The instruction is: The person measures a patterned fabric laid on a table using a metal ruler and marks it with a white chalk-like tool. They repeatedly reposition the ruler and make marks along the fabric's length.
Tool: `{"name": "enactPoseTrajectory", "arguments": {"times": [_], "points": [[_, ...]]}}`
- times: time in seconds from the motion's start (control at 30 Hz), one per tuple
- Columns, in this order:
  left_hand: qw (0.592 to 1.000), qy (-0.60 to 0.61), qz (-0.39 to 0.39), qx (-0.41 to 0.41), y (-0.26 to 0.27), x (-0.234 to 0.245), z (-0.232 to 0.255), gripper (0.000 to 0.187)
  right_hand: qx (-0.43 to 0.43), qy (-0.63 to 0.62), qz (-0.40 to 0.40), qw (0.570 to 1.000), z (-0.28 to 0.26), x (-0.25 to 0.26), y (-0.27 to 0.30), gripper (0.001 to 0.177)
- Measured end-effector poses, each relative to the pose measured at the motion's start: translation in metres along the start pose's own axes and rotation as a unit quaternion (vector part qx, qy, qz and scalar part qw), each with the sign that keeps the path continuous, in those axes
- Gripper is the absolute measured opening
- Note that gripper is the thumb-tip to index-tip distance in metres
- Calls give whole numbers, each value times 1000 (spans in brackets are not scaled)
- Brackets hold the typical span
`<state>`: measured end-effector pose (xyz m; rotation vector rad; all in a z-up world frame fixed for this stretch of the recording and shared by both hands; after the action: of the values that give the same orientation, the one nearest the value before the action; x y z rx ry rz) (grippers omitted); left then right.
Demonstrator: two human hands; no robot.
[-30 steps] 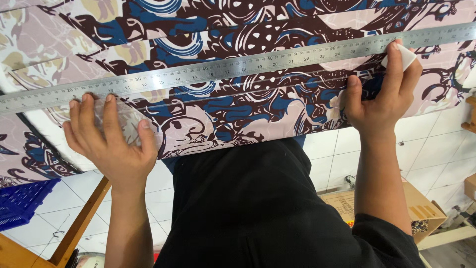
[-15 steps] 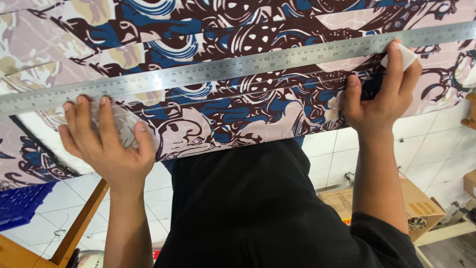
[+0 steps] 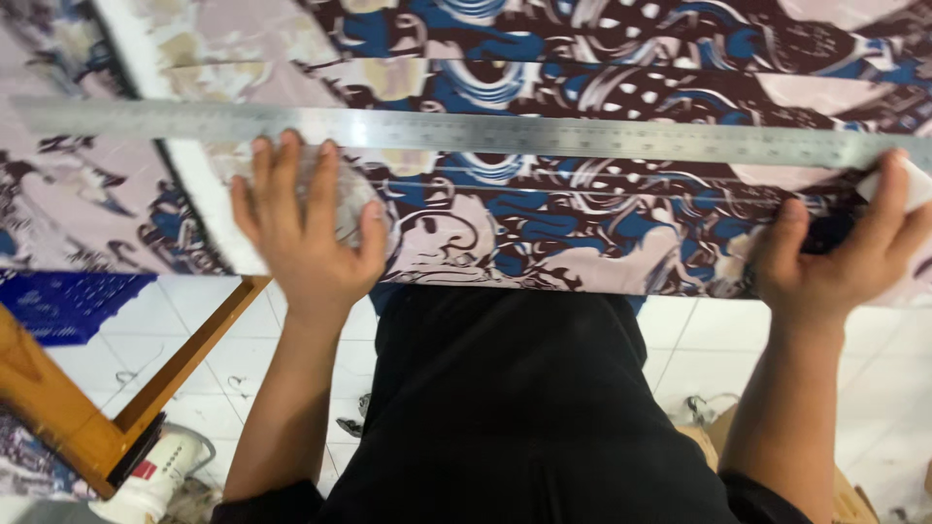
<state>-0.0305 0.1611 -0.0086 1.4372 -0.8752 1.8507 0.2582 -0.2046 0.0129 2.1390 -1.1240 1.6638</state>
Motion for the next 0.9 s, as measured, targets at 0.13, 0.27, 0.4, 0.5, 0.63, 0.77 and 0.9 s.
{"name": "enactPoseTrajectory", "arguments": {"times": [0.13, 0.27, 0.4, 0.5, 0.63, 0.77, 0.9], "points": [[1000, 10, -7, 12, 0, 4, 0, 54, -3, -31, 2, 1000, -3, -2, 0, 61], [1000, 13, -5, 14, -1, 6, 0, 54, 18, -12, 4, 1000, -7, -1, -3, 60], [1000, 12, -1, 8, -2, 4, 0, 53, 31, -14, -1, 999, -6, -1, -2, 60], [1000, 16, -2, 7, -1, 5, 0, 54, 27, -18, 2, 999, -3, -2, 0, 61], [1000, 15, 2, 7, -1, 6, 1, 53, 10, -23, -3, 1000, -1, -2, 4, 61], [1000, 7, 8, 10, -6, 11, 4, 53, 8, 6, 8, 1000, -2, 0, -2, 60], [1000, 8, 11, 15, -7, 18, 4, 53, 7, 5, 9, 1000, -6, 1, -3, 60]]}}
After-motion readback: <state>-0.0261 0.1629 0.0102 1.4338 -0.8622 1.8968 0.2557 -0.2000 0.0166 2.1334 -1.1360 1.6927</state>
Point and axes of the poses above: each hand's wrist, its own y-axis away from the middle knuckle, its own x-axis out of the back of the hand, z = x × y, the point moved 6 cm from there along -y, towards the middle knuckle, and after that the axes turned 7 degrees about -y, right-handed, at the moved point
